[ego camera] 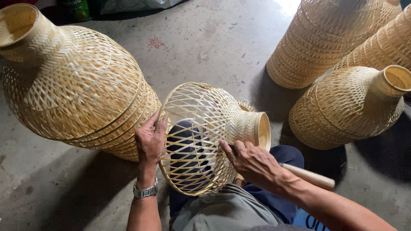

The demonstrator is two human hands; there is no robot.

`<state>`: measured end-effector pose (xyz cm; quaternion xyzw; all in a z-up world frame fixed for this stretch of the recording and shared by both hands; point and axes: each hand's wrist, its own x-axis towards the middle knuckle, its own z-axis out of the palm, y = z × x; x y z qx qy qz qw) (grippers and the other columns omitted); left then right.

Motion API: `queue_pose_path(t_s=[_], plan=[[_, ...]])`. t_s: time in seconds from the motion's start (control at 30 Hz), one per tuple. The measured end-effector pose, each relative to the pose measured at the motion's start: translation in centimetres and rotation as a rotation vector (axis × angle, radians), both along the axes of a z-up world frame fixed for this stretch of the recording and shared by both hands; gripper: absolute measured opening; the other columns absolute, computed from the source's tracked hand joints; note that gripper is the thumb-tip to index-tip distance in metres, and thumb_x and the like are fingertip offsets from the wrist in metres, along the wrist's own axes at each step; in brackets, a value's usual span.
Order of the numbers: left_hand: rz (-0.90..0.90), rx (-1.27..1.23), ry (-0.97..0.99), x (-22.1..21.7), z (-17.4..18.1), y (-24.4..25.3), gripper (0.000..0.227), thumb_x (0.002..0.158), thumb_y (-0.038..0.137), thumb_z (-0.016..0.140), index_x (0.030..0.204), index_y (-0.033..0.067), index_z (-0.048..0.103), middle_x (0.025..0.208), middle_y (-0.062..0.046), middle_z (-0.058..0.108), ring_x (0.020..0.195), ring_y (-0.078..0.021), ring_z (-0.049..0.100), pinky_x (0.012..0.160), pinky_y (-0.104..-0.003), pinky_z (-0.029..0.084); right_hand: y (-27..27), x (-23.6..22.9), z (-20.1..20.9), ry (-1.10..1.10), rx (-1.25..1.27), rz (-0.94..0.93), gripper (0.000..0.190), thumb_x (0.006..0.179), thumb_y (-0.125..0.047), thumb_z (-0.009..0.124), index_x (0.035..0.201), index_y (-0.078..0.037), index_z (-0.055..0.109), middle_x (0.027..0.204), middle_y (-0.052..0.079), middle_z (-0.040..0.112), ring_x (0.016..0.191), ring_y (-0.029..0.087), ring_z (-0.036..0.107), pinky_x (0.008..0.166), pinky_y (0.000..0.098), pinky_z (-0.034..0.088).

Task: The person assembles a woven bamboo structure by hand, using a small wooden tool to tuck in and secure the loose ends of bamboo strips along the rim and body.

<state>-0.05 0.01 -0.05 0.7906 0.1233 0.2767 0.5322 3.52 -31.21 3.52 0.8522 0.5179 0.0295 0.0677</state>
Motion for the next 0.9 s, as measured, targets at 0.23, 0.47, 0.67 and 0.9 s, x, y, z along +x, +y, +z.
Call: queue_pose_path(t_s=[0.23, 0.47, 0.67, 0.9], plan=[[0.006, -0.032, 0.060, -0.5, -0.3, 0.4, 0.055, 0.099, 0.034, 0.063, 0.137, -0.0049, 0.061, 0.070, -0.013, 0.072, 0.039, -0.0050, 0.047, 0.033, -0.019, 0.036, 0.4, 1.2, 3.0, -0.065, -0.081, 0.129, 0.052, 0.102, -0.014, 0.048, 0.152, -0.003, 0.041, 0.081, 0.008, 0.056, 0.065, 0.018, 0.060, 0.044, 0.0263, 0.051], [0.007, 0.035, 0.013, -0.7, 0.1, 0.2, 0.055, 0.101, 0.036, 0.062, 0.136, -0.0062, 0.062, 0.067, -0.012, 0.070, 0.042, -0.0019, 0.050, 0.034, -0.018, 0.037, -0.7, 3.2, 2.9, -0.015, -0.034, 0.237, 0.054, 0.097, -0.017, 0.048, 0.150, -0.008, 0.045, 0.078, 0.007, 0.054, 0.069, 0.019, 0.060, 0.050, 0.0296, 0.052], [0.052, 0.063, 0.111, -0.3, 0.3, -0.1, 0.056, 0.098, 0.036, 0.062, 0.136, -0.0061, 0.061, 0.080, -0.020, 0.076, 0.037, -0.0081, 0.047, 0.031, -0.022, 0.033, -0.7, 2.8, 2.7, -0.097, -0.003, 0.247, 0.050, 0.098, -0.021, 0.047, 0.147, -0.009, 0.048, 0.076, 0.004, 0.054, 0.067, 0.016, 0.060, 0.046, 0.0271, 0.049], [-0.017, 0.125, 0.026, 0.5, 0.2, 0.1, 0.056, 0.102, 0.033, 0.064, 0.137, -0.0105, 0.058, 0.121, -0.030, 0.071, 0.076, -0.0163, 0.073, 0.062, -0.024, 0.058, -0.3, 3.1, 4.4, -0.207, -0.167, 0.351, 0.047, 0.102, -0.021, 0.045, 0.146, -0.003, 0.046, 0.074, 0.005, 0.058, 0.059, 0.015, 0.061, 0.042, 0.0267, 0.049]])
